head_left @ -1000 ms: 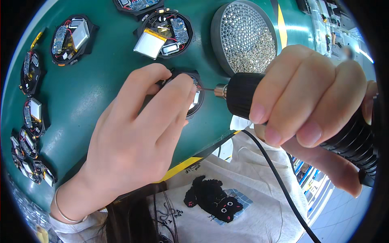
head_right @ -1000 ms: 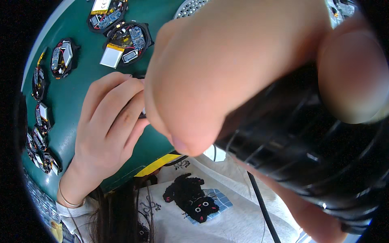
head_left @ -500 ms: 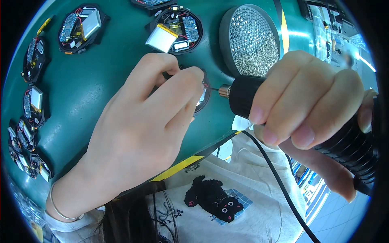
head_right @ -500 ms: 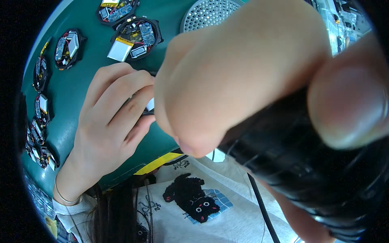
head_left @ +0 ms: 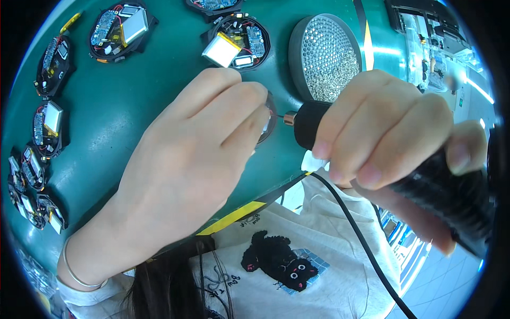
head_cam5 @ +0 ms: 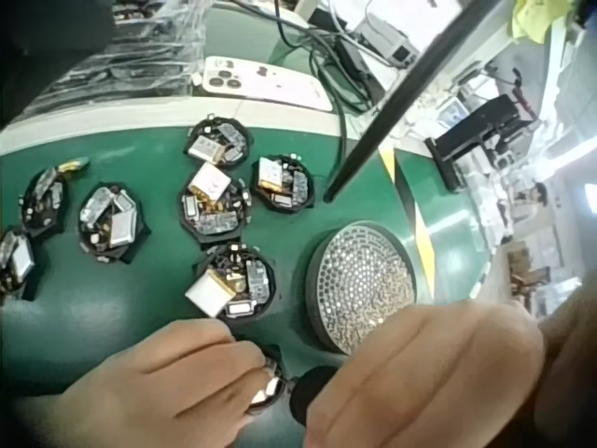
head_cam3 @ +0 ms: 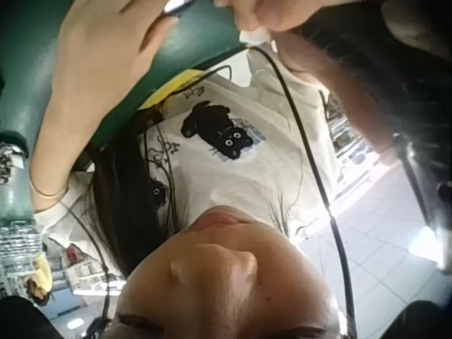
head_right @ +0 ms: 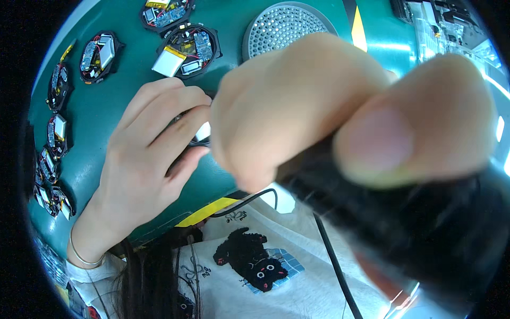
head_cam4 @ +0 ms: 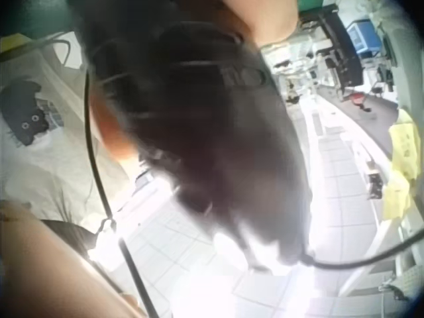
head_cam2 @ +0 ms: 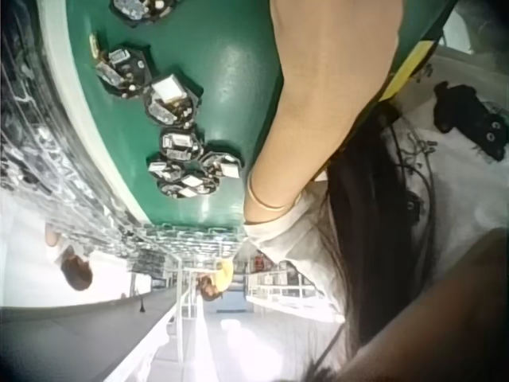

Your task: Assembling electronic components into a casing at a factory workstation.

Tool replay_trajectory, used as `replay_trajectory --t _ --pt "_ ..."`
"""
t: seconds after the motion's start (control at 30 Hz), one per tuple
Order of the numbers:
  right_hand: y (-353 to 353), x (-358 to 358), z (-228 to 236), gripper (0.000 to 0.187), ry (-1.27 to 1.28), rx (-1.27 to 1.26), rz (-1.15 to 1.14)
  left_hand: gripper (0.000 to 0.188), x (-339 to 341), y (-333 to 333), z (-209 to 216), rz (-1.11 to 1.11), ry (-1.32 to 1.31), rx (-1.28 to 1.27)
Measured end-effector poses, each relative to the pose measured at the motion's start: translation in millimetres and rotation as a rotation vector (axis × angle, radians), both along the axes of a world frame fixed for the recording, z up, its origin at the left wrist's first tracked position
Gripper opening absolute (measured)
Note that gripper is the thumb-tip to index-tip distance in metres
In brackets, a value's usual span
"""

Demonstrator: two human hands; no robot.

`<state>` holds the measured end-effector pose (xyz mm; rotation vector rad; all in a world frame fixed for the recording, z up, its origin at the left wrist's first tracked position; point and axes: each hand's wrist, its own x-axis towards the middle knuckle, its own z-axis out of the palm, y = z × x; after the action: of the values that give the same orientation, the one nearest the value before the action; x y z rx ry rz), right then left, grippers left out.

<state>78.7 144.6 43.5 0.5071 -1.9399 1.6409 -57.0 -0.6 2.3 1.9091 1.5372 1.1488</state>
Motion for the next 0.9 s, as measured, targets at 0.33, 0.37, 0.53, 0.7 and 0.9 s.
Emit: replay_trajectory --t 0.33,0.37,0.53,0.7,0.9 --pt "11 14 11 0.053 0.081 -0.357 -0.159 0.022 -2 6 6 0.090 -0.306 -0.143" --pt "9 14 11 0.053 0.082 -0.358 -0.164 0.022 -1 6 5 0.085 -0.305 -0.145" --pt "2 14 12 0.051 0.162 -0.509 -0.196 0.017 -2 6 3 0.100 -0.300 -0.118" --pt "-1 16 16 0.049 0.154 -0.534 -0.237 0.014 -4 6 6 0.073 -0.295 -0.154" --pt "0 16 17 0.049 0.167 -0.564 -0.211 0.011 -5 5 9 0.051 -0.271 -0.176"
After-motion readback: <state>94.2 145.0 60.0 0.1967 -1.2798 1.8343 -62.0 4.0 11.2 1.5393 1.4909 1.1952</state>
